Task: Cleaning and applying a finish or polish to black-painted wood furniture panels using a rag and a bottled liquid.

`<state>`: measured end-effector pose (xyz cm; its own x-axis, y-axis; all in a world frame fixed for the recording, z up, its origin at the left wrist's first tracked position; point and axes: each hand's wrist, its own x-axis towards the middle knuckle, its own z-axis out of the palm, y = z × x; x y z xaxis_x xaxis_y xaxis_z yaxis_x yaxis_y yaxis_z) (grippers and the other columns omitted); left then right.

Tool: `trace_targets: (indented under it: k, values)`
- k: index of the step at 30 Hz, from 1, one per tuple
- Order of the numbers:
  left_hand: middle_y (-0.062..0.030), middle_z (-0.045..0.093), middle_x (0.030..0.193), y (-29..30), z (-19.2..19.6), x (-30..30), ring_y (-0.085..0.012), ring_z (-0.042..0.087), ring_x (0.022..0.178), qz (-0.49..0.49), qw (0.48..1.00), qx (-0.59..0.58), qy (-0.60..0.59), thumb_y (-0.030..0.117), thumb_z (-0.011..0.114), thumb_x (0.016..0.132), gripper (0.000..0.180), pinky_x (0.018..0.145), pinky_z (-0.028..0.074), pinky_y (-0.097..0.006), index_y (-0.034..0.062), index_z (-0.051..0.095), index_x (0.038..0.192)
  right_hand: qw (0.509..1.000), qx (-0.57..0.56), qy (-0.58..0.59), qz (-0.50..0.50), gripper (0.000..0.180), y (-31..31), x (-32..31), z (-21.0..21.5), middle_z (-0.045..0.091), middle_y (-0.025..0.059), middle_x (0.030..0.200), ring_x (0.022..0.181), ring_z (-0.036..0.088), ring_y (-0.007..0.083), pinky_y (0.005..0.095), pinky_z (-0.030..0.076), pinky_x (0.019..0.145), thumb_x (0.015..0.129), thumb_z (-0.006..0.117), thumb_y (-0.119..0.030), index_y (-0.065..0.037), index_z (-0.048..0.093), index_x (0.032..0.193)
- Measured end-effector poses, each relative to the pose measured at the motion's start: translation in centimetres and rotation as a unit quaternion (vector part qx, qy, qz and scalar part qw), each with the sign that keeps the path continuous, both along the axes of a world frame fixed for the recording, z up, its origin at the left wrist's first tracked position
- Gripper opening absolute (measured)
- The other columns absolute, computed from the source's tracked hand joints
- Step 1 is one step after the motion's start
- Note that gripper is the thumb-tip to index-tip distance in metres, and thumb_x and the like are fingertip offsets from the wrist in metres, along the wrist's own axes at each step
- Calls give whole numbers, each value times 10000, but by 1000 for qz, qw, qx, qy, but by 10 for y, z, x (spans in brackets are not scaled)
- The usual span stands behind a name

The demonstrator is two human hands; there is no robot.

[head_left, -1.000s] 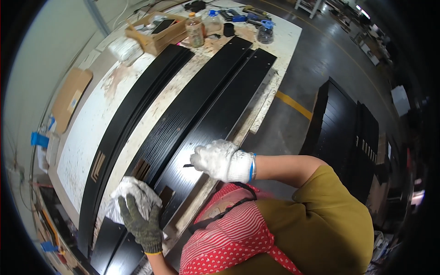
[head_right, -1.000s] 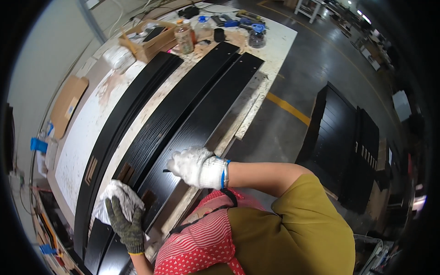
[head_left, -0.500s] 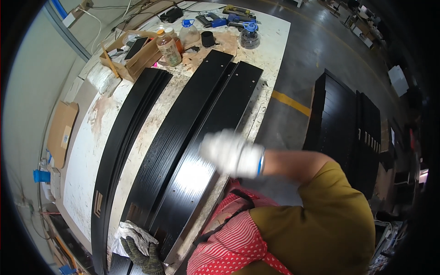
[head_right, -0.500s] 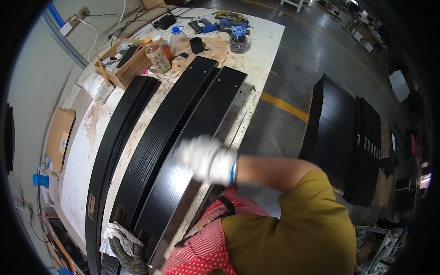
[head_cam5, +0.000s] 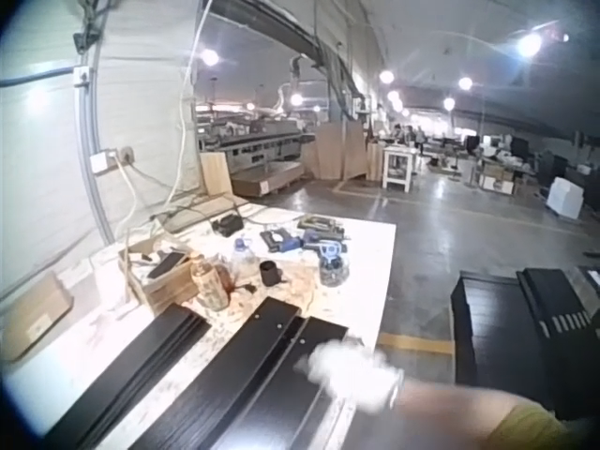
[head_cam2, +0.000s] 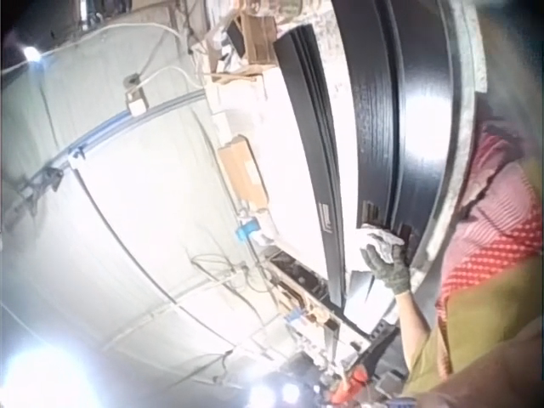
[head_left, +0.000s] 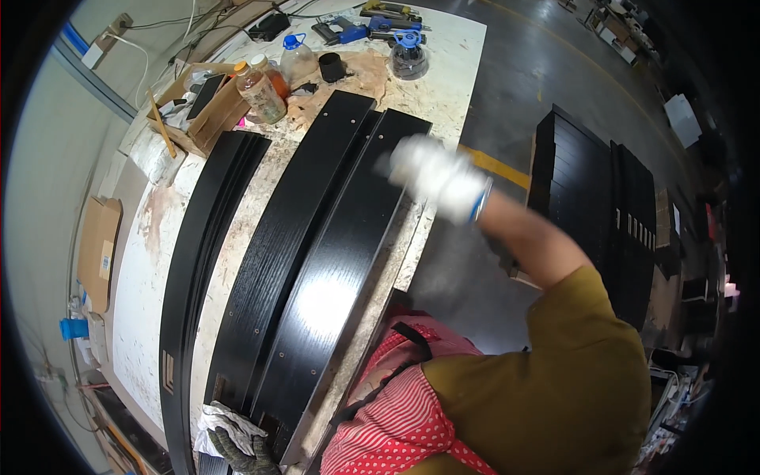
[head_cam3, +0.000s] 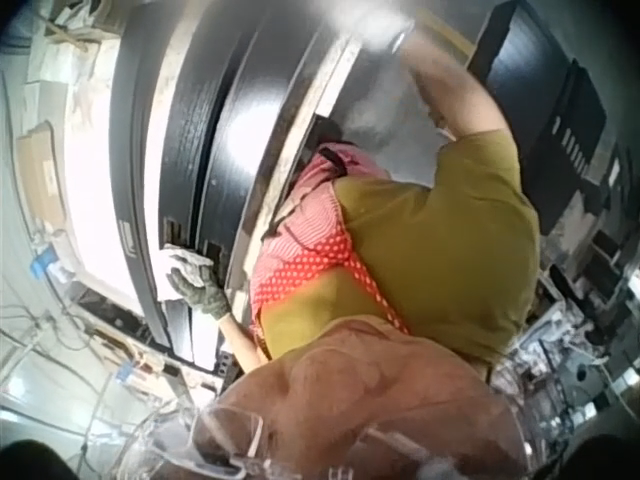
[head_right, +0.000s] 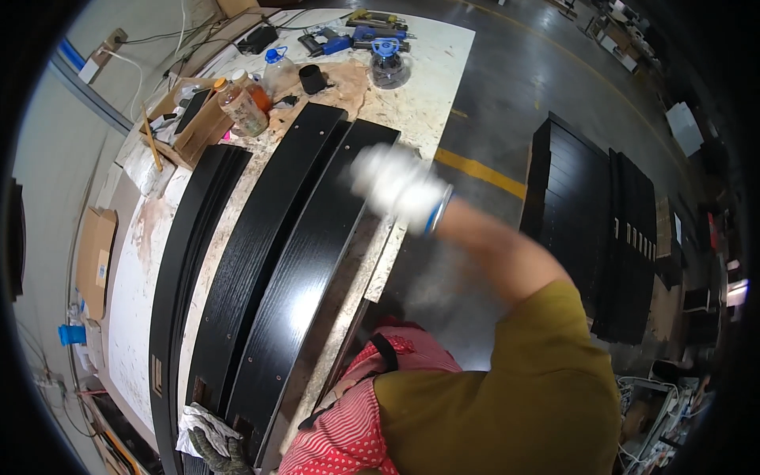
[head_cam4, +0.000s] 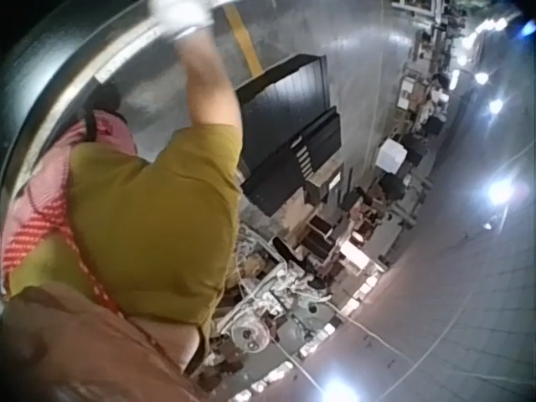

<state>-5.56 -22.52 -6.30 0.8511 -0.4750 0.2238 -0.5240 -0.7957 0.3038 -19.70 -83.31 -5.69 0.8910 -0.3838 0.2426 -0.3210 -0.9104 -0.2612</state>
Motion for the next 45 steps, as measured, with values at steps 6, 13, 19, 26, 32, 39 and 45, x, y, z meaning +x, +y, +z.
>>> trace_targets:
  k: [6, 13, 19, 26, 32, 39, 45]
  values:
    - [-243, 445, 1481, -2, -4, 6, -416, 451, 1348, -26, 999, 27, -21, 416, 747, 870, 730, 1088, 418, -484, 2, 495, 1416, 974, -217, -47, 37, 211, -84, -27, -3, 670, 157, 824, 811, 697, 357, 467, 561, 756, 918, 620, -265, -57, 658, 909]
    - [-246, 451, 1476, -1, 1, -1, -423, 453, 1347, -2, 999, 35, -13, 422, 738, 878, 714, 1084, 417, -501, 18, 498, 1415, 986, -55, 54, -148, 206, -70, 4, 16, 685, 173, 814, 766, 700, 342, 449, 568, 694, 921, 533, -194, -58, 682, 878]
    - [-249, 484, 1445, 2, -5, 5, -435, 501, 1299, -34, 998, 23, -49, 433, 738, 879, 714, 1038, 461, -499, 27, 504, 1419, 996, 13, 28, 89, 179, -13, 25, 15, 705, 181, 783, 771, 713, 346, 440, 577, 716, 890, 604, -240, -82, 688, 877]
    - [-233, 489, 1455, -1, -8, 8, -399, 535, 1281, -23, 998, 25, -59, 422, 710, 911, 660, 1044, 463, -450, 31, 525, 1410, 960, -10, 87, -266, 218, -138, -18, 13, 631, 174, 917, 870, 651, 353, 447, 547, 796, 925, 609, -241, -33, 653, 971]
    - [-246, 337, 1564, 25, -30, 15, -413, 312, 1454, -25, 999, -34, 9, 357, 724, 867, 824, 1193, 253, -498, -29, 363, 1498, 989, 13, 50, -137, 245, -42, -10, 16, 634, 203, 846, 875, 636, 399, 474, 501, 801, 939, 590, -283, -41, 622, 929]
    - [-224, 345, 1568, 22, -29, 13, -380, 303, 1466, -17, 1000, -11, -11, 390, 725, 861, 838, 1199, 241, -481, -22, 369, 1499, 979, 120, 48, -158, 235, -18, -25, 32, 672, 195, 910, 907, 658, 395, 496, 508, 802, 934, 599, -292, -63, 645, 962]
    - [-214, 347, 1570, 25, -30, 17, -377, 315, 1461, -21, 999, 24, -19, 416, 722, 866, 837, 1202, 234, -478, -10, 378, 1499, 994, -72, 76, -40, 183, 6, -27, 27, 671, 175, 890, 851, 681, 370, 471, 543, 745, 937, 585, -230, -59, 649, 935]
